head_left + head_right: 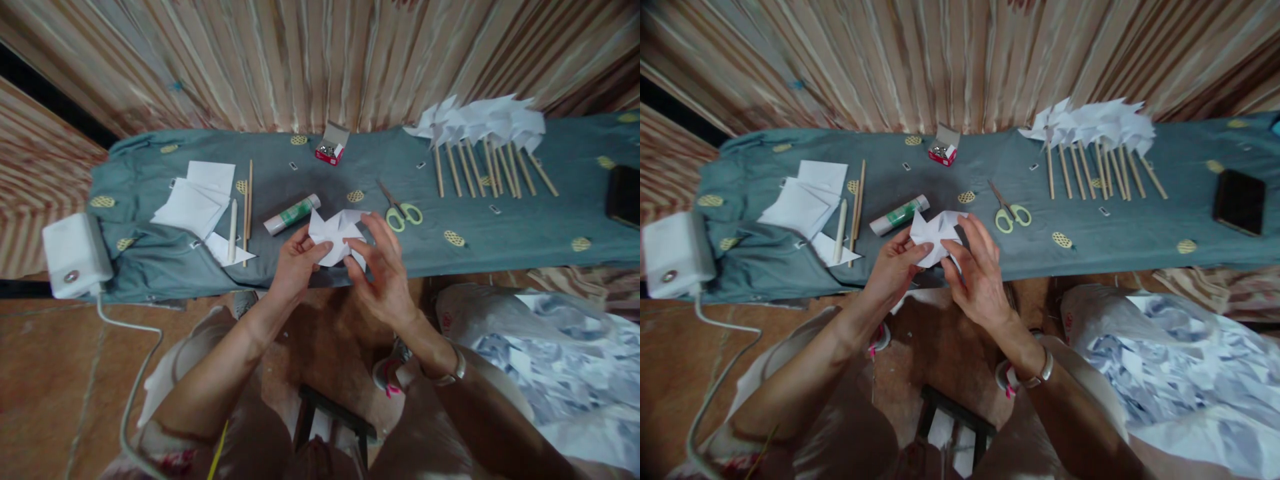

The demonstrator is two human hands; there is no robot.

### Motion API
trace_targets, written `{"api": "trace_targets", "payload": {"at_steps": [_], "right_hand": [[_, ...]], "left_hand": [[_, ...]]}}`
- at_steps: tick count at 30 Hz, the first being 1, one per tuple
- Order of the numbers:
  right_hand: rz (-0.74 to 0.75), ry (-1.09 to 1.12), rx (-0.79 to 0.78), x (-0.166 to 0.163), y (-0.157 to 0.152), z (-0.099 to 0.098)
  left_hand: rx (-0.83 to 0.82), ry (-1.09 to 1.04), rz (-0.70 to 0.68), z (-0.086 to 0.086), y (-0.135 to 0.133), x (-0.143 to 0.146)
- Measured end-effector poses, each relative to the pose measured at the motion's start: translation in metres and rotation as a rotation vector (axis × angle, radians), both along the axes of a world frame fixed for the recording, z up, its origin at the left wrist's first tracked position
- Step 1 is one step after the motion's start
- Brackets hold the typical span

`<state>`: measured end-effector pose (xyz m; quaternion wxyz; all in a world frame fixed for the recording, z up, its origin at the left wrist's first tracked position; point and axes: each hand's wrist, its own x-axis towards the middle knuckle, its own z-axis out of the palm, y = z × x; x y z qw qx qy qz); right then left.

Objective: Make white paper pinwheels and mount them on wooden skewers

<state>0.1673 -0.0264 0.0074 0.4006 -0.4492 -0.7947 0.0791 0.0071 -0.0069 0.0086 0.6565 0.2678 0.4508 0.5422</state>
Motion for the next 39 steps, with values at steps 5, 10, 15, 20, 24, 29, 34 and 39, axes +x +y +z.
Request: {"api": "trace_targets", "payload": {"at_steps": [5, 10, 15, 20, 24, 29, 34, 39], "right_hand": [[-0.005, 0.021, -0.020, 0.002, 0.001, 0.001], [-0.035, 0.012, -0.045, 0.003, 0.003, 0.001], [-0.026, 0.032, -0.082, 0.004, 0.004, 0.002], [-0.004, 0.032, -0.066, 0.006, 0.005, 0.000], [0.032, 0.110, -0.040, 0.004, 0.006, -0.002], [0.057, 0.155, 0.010, 0.003, 0.007, -0.002], [0.054, 0.100, -0.006, 0.004, 0.005, 0.001], [0.070, 0.081, -0.023, 0.004, 0.003, 0.003]], "left_hand": [[-0.002, 0.000, -0.005, 0.002, -0.001, 0.001], [0.004, -0.024, -0.032, 0.007, -0.003, 0.003], [0.002, 0.014, -0.043, 0.008, -0.005, 0.001], [0.029, 0.116, -0.020, 0.003, -0.006, 0.000], [0.025, 0.139, -0.002, 0.003, -0.006, 0.001], [0.007, 0.078, -0.048, 0.013, -0.006, 0.000], [0.026, 0.088, -0.091, 0.019, -0.003, -0.004], [0.055, 0.178, -0.004, 0.014, 0.000, -0.006]]}}
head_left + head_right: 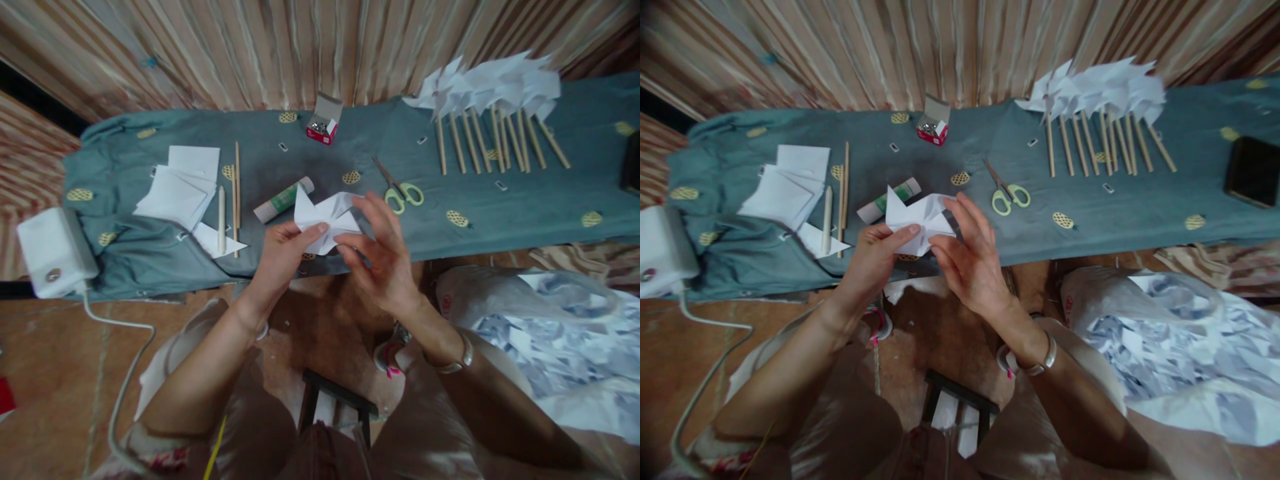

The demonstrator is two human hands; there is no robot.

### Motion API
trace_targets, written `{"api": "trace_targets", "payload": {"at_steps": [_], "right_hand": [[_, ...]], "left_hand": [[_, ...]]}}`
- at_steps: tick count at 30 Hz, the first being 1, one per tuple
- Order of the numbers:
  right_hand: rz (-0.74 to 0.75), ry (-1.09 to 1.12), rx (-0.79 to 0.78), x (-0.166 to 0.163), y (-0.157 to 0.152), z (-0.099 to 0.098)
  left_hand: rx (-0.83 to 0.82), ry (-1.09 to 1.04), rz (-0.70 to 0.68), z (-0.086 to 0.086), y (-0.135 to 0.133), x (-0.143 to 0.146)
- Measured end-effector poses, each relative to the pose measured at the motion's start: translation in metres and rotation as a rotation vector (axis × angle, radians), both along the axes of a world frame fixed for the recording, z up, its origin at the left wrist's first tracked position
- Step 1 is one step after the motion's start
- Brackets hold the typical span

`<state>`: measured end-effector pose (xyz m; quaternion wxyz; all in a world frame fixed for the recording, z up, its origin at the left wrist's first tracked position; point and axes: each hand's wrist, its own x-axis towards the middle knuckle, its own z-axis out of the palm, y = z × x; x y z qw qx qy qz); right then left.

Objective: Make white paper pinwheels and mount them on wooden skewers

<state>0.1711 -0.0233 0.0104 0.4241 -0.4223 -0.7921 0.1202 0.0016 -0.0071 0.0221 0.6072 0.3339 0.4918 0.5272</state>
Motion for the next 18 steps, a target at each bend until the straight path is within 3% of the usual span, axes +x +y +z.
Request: {"api": "trace_targets", "payload": {"at_steps": [18], "right_hand": [[-0.051, 0.026, -0.010, -0.0016, 0.0010, 0.0015]], "left_hand": [[-0.023, 0.004, 0.067, -0.0071, -0.0014, 0.0049]]}}
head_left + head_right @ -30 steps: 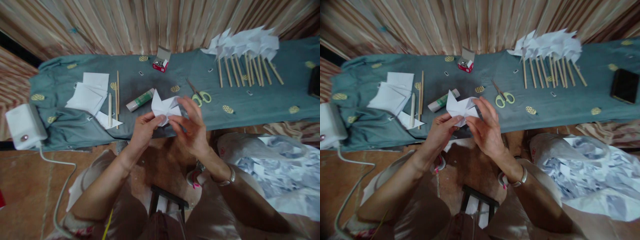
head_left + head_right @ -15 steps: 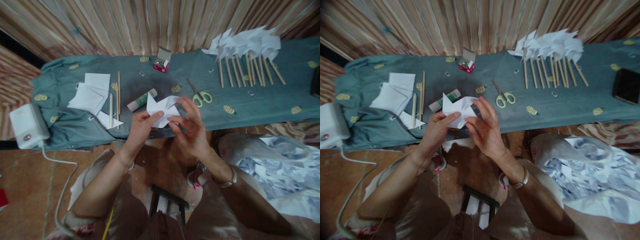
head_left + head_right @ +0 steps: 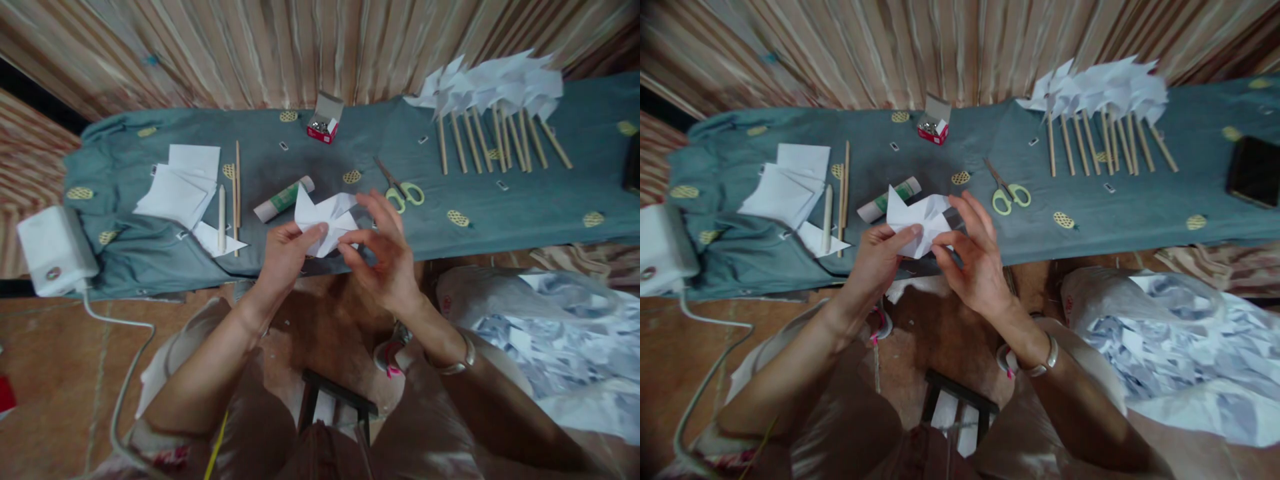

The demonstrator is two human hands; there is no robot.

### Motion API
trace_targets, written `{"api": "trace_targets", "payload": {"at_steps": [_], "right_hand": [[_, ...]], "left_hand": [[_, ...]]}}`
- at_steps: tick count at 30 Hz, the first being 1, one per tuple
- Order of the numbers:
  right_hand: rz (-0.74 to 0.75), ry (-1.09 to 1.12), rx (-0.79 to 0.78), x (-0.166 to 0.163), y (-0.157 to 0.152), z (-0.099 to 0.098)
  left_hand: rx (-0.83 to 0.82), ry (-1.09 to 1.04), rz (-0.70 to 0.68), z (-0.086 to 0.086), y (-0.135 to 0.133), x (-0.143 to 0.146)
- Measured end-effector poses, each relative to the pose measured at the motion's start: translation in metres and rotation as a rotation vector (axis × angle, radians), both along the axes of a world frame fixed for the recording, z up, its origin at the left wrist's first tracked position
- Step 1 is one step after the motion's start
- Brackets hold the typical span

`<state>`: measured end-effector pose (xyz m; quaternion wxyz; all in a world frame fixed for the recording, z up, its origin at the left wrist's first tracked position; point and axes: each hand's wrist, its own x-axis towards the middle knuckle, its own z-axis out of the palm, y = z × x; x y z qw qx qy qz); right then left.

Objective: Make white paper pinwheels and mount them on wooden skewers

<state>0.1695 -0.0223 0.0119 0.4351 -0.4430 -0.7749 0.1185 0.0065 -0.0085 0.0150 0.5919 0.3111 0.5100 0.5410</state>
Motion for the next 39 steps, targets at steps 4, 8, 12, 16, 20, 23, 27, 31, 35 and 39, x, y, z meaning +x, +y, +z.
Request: {"api": "trace_targets", "payload": {"at_steps": [4, 8, 12, 16, 20, 23, 27, 31, 35, 39], "right_hand": [[-0.022, -0.010, -0.011, -0.0010, 0.0004, -0.0011], [-0.043, -0.010, -0.001, -0.0016, 0.0020, -0.0041], [-0.064, -0.012, 0.007, -0.0016, 0.0031, -0.0065], [-0.086, -0.031, -0.003, -0.0027, 0.0031, -0.0062], [-0.102, -0.035, 0.014, -0.0040, 0.0035, -0.0060], [-0.100, -0.033, -0.003, -0.0046, 0.0039, -0.0068], [-0.100, -0.019, -0.023, -0.0054, 0.0043, -0.0081], [-0.105, -0.030, 0.005, -0.0057, 0.0050, -0.0091], [-0.101, -0.035, -0.008, -0.0057, 0.0056, -0.0092], [-0.097, -0.008, -0.034, -0.0064, 0.0056, -0.0088]], "left_hand": [[0.000, 0.016, -0.017, -0.0013, -0.0022, 0.0010], [-0.011, 0.008, -0.042, -0.0008, -0.0044, 0.0019], [0.001, 0.013, -0.051, -0.0010, -0.0053, 0.0024], [0.013, 0.049, -0.044, -0.0001, -0.0058, 0.0030], [0.011, 0.099, -0.043, 0.0011, -0.0069, 0.0039], [0.018, 0.117, -0.036, 0.0010, -0.0075, 0.0047], [0.019, 0.132, -0.030, 0.0004, -0.0077, 0.0053], [0.028, 0.115, -0.033, -0.0007, -0.0074, 0.0050], [0.040, 0.116, -0.034, -0.0019, -0.0075, 0.0049], [0.037, 0.135, -0.028, -0.0020, -0.0076, 0.0055]]}}
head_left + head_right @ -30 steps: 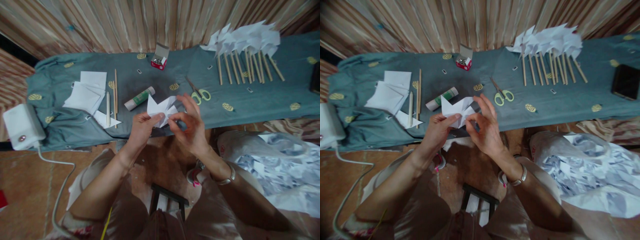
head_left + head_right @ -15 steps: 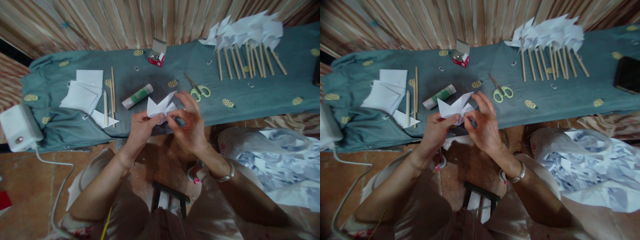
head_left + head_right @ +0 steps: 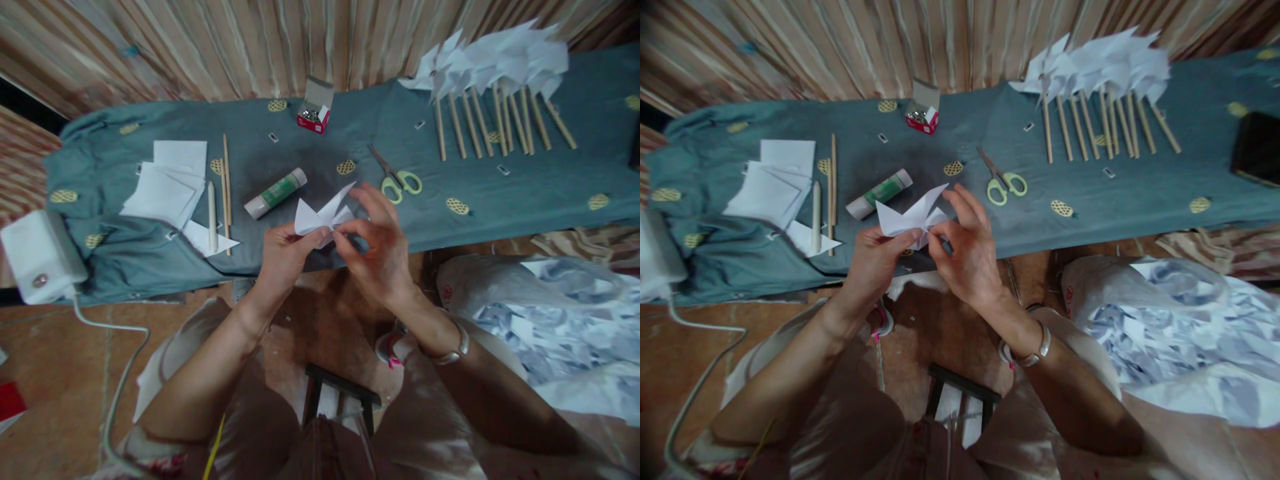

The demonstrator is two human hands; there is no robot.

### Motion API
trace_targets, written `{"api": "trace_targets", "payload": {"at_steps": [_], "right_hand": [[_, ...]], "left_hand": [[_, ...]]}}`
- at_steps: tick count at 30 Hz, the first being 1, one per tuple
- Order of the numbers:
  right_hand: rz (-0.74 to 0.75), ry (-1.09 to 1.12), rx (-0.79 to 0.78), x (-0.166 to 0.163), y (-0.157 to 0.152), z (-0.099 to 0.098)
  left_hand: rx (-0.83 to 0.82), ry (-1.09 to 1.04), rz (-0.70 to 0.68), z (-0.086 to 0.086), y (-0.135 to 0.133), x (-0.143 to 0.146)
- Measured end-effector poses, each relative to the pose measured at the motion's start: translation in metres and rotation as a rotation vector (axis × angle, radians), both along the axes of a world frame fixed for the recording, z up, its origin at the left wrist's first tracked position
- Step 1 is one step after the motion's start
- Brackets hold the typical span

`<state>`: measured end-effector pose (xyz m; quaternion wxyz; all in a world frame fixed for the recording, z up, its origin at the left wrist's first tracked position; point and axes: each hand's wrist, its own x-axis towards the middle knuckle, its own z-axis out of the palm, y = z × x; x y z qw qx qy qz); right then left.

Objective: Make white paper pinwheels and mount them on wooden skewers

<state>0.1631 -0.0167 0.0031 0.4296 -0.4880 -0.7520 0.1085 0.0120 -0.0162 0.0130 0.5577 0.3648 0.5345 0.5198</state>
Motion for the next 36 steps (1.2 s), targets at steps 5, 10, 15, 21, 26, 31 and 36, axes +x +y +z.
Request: {"api": "trace_targets", "payload": {"at_steps": [5, 10, 15, 21, 26, 31, 36], "right_hand": [[0.000, 0.037, 0.004, -0.001, 0.000, 0.000], [-0.021, 0.015, 0.012, -0.003, -0.001, 0.002], [-0.023, 0.013, 0.018, -0.004, -0.001, 0.002], [-0.011, 0.035, -0.012, -0.004, -0.001, 0.001], [-0.019, 0.020, -0.027, -0.005, -0.002, 0.001], [-0.021, -0.021, 0.071, -0.002, -0.004, 0.004], [0.033, -0.026, 0.076, 0.006, -0.009, 0.014]], "left_hand": [[-0.006, -0.003, 0.010, -0.001, 0.000, 0.001], [-0.020, -0.001, 0.028, -0.001, 0.001, 0.001], [-0.005, 0.010, 0.023, 0.001, 0.001, 0.001], [-0.030, 0.001, 0.031, 0.000, 0.001, 0.001], [-0.008, 0.011, 0.028, -0.002, 0.001, 0.000], [-0.029, -0.057, 0.052, -0.001, 0.005, 0.000], [-0.065, -0.138, 0.079, 0.000, 0.007, -0.002]]}}
